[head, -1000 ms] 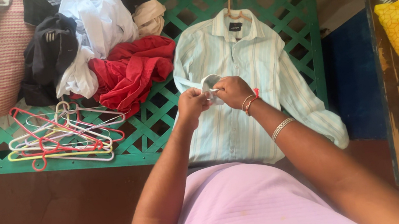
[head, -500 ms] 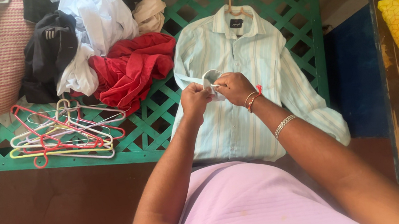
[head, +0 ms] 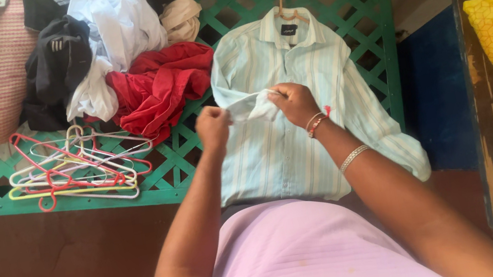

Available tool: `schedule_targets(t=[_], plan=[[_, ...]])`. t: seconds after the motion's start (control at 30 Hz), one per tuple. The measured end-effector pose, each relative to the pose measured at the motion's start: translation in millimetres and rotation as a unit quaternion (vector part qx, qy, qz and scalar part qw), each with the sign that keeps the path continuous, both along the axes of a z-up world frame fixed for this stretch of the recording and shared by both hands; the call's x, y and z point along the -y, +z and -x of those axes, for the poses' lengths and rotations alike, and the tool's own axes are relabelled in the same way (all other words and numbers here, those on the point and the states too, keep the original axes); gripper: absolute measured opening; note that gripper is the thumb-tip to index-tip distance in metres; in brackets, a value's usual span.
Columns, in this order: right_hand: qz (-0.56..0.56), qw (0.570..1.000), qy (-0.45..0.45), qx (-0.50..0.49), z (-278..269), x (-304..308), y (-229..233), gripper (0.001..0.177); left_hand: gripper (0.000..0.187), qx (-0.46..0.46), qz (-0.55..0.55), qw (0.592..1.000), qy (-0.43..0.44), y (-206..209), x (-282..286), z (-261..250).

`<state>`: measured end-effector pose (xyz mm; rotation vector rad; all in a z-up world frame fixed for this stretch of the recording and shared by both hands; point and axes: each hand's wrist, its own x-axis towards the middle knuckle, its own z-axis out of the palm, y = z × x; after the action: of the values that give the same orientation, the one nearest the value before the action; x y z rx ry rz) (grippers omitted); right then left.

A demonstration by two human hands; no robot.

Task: The person buttons a light blue striped shirt laid on a green plastic table, then fastens the cuff buttons on both sleeves. The shirt is placed on a hanger and lifted at the end.

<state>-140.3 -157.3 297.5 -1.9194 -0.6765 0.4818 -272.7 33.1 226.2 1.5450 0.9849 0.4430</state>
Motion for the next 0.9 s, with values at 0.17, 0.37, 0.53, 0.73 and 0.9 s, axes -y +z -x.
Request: schedule_targets(t=[0.17, 0.37, 0.53, 0.73, 0.9], plan=[[0.073, 0.949, 0.178, 0.250, -12.1, 25.8, 28.3, 0.004, 0.010, 0.045, -0.262, 0.961, -0.075, 67.0, -29.4, -0.9], [0.108, 0.884, 0.206, 0.405, -2.7, 38.8, 57.5, 0.016, 0.019, 0.032, -0.368, 0.885, -0.282, 141.3, -19.1, -10.2], [0.141, 0.890, 0.140, 0.411, -9.1, 53.8, 54.2, 0.018, 0.032, 0.029, -0.388, 0.811, -0.437, 156.2, -21.0, -20.6], [0.147, 0.863, 0.131, 0.466, -2.9, 67.5, 74.3, 0.016, 0.017, 0.056, -0.519, 0.740, -0.424, 167.9, -15.9, -36.6], [0.104, 0.856, 0.093, 0.498, 13.5, 68.2, 92.7, 0.011, 0.011, 0.066, -0.582, 0.723, -0.367, 183.0, 3.8, -47.0]])
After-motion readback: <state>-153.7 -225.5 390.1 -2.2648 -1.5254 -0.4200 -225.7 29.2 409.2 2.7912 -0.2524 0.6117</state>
